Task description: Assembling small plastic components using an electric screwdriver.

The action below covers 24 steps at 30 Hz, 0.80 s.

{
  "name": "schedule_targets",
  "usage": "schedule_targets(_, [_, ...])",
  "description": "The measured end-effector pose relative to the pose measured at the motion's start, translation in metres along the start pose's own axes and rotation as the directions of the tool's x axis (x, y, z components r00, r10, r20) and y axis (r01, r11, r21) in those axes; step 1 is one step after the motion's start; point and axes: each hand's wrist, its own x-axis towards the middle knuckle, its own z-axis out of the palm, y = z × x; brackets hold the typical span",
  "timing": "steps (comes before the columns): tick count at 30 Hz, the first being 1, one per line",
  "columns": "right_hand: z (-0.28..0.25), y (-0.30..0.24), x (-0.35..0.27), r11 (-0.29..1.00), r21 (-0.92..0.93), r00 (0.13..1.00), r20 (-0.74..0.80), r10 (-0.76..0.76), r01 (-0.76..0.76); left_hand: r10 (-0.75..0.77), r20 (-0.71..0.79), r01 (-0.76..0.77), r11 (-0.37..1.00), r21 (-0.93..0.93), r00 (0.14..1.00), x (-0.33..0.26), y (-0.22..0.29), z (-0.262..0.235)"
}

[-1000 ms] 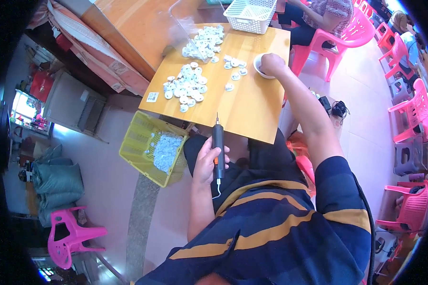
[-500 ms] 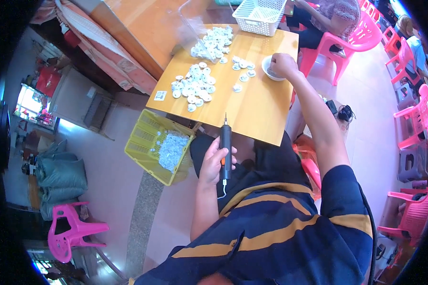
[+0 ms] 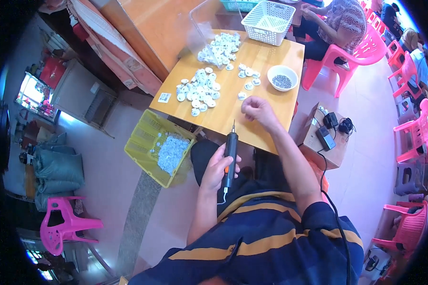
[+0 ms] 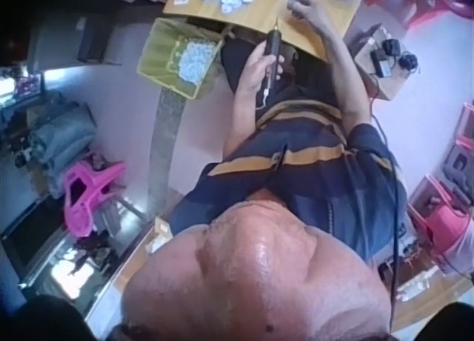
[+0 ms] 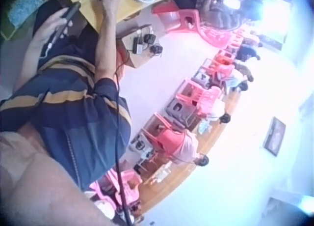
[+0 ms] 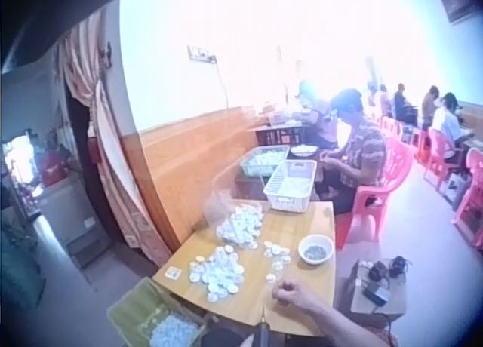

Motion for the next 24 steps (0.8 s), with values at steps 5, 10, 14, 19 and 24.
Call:
schedule_targets(5, [0.011,0.008,-0.007,0.989,0.033,0.985,0.104,0.137,-0.141,0.011,0.035,-0.012,1.000,0.023,0.999,-0.003,0.007,0.006])
schedule_targets(10, [0.003,0.003,-0.006,0.979,0.112,0.968,0.204,0.147,-0.172,0.008,0.047,-0.011,0.998,0.068,0.999,-0.005,0.008,0.008])
schedule_targets(14, [-0.011,0.003,-0.006,0.965,0.080,0.917,0.339,0.209,-0.250,0.025,0.072,-0.031,0.995,0.094,0.997,-0.006,0.009,0.010])
schedule_targets(19, [-0.017,-0.002,-0.007,0.955,0.004,0.870,0.413,0.268,-0.296,0.002,0.075,-0.014,0.988,0.156,0.997,-0.006,0.009,0.012])
schedule_targets(24, [-0.024,-0.001,-0.005,0.953,-0.039,0.843,0.456,0.285,-0.301,-0.009,0.061,0.000,0.988,0.154,0.998,-0.005,0.008,0.013])
